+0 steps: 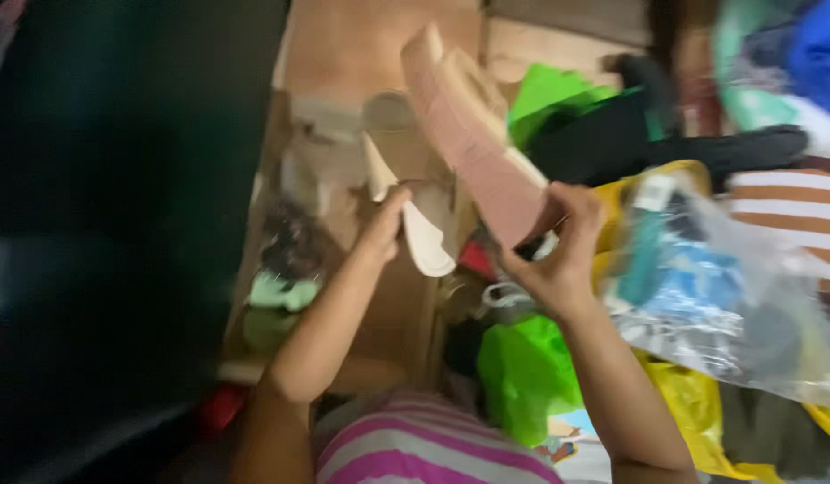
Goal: The person organizes several pairs of slippers and sandals into a wooden cabinet. They remove items from plastic bags, place them on a shelf, and arrange them neatly.
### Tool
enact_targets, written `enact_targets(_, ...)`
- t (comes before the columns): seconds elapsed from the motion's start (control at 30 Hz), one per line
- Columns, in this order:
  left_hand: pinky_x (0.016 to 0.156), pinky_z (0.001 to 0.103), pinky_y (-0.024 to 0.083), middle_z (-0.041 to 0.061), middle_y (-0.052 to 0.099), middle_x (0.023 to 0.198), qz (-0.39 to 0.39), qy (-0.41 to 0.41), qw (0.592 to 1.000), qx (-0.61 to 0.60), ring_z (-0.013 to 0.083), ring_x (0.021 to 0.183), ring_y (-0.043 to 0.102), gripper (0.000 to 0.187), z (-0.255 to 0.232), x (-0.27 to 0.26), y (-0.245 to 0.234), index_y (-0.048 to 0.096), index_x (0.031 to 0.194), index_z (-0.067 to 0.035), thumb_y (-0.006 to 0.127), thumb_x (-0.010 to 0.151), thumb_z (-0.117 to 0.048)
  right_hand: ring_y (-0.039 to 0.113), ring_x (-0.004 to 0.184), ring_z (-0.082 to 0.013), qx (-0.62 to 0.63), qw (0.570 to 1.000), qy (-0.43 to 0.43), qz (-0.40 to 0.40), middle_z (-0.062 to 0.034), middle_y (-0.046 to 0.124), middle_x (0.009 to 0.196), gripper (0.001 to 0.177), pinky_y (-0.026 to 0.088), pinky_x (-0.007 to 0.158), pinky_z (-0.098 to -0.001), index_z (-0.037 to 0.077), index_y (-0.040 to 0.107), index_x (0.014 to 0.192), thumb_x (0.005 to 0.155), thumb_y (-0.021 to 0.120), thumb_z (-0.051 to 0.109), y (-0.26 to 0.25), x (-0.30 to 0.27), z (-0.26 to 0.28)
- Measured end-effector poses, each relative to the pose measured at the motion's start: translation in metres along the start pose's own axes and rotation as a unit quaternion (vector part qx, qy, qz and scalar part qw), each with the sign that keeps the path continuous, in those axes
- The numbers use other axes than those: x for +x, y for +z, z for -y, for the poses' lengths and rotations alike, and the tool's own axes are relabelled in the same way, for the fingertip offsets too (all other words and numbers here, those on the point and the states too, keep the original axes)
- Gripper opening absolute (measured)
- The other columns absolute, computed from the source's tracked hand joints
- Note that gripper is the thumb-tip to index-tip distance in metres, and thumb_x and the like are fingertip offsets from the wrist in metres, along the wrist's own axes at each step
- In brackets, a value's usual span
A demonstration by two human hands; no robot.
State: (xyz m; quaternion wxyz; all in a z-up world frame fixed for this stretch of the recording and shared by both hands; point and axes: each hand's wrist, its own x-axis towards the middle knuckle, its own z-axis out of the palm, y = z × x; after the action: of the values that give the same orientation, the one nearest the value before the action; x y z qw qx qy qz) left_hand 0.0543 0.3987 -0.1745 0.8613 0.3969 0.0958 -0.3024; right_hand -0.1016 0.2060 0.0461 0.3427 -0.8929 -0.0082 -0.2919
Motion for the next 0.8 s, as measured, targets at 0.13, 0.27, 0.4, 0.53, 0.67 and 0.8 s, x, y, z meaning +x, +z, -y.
enact_targets(0.13,0.096,0.040,0.055,0.012,0.066,0.127,-0.065,-0.103,0.992,0.045,0.0239,0.117,0.064,0.052,0.025,-0.025,-0.037,0.046,0.144,-0.008,0.054,0.098,-0.032,0.048,0.122,-0.0351,-0.011,0.988,-0.104,0.116,-0.0189,0.045,0.123,0.086,0.046,0.103,-0.0510,0.005,0.046,0.126,0.057,0.096,0.014,0.050,-0.039,0.023)
enact_targets(0.27,0.104,0.045,0.049,0.020,0.058,0.137,-0.052,-0.004,0.990,0.134,0.0286,0.126,0.055,0.053,0.053,-0.066,-0.046,0.041,0.145,-0.002,0.058,0.096,-0.015,0.056,0.119,-0.0282,0.214,0.954,0.139,0.158,-0.0138,0.048,0.123,0.072,0.050,0.106,-0.0466,0.004,0.041,0.128,0.076,0.090,0.014,0.088,-0.062,0.008)
enact_targets(0.4,0.112,0.047,0.042,0.024,0.051,0.147,-0.064,0.071,0.960,0.265,0.0331,0.137,0.046,0.060,0.062,-0.098,-0.056,0.033,0.147,-0.003,0.057,0.092,-0.004,0.051,0.129,-0.0245,0.343,0.887,0.263,0.159,-0.0118,0.046,0.145,0.089,0.044,0.108,-0.0433,0.008,0.021,0.153,0.085,0.078,0.018,0.129,-0.082,-0.019)
enact_targets(0.53,0.114,0.047,0.037,0.020,0.040,0.157,-0.100,0.011,0.957,0.271,0.0361,0.146,0.038,0.062,0.041,-0.118,-0.066,0.029,0.149,-0.007,0.059,0.096,-0.015,0.064,0.120,-0.0263,0.503,0.642,0.514,0.266,-0.0142,0.063,0.136,0.075,0.051,0.103,-0.0429,0.003,0.043,0.152,0.088,0.074,0.029,0.168,-0.111,-0.038)
enact_targets(0.67,0.119,0.051,0.035,0.021,0.032,0.161,-0.116,0.053,0.935,0.331,0.0375,0.149,0.034,0.084,0.006,-0.129,-0.080,0.017,0.153,-0.010,0.070,0.089,-0.022,0.066,0.113,-0.0288,0.512,0.623,0.522,0.278,-0.0149,0.066,0.128,0.074,0.054,0.097,-0.0458,0.002,0.045,0.147,0.086,0.077,0.030,0.206,-0.120,-0.045)
enact_targets(0.8,0.123,0.057,0.032,0.021,0.033,0.162,-0.101,0.134,0.907,0.385,0.0388,0.149,0.036,0.114,-0.043,-0.132,-0.099,0.007,0.159,-0.013,0.082,0.075,-0.028,0.063,0.119,-0.0252,0.524,0.714,0.367,0.283,-0.0148,0.061,0.134,0.075,0.053,0.102,-0.0419,0.000,0.044,0.149,0.090,0.082,0.027,0.229,-0.110,-0.040)
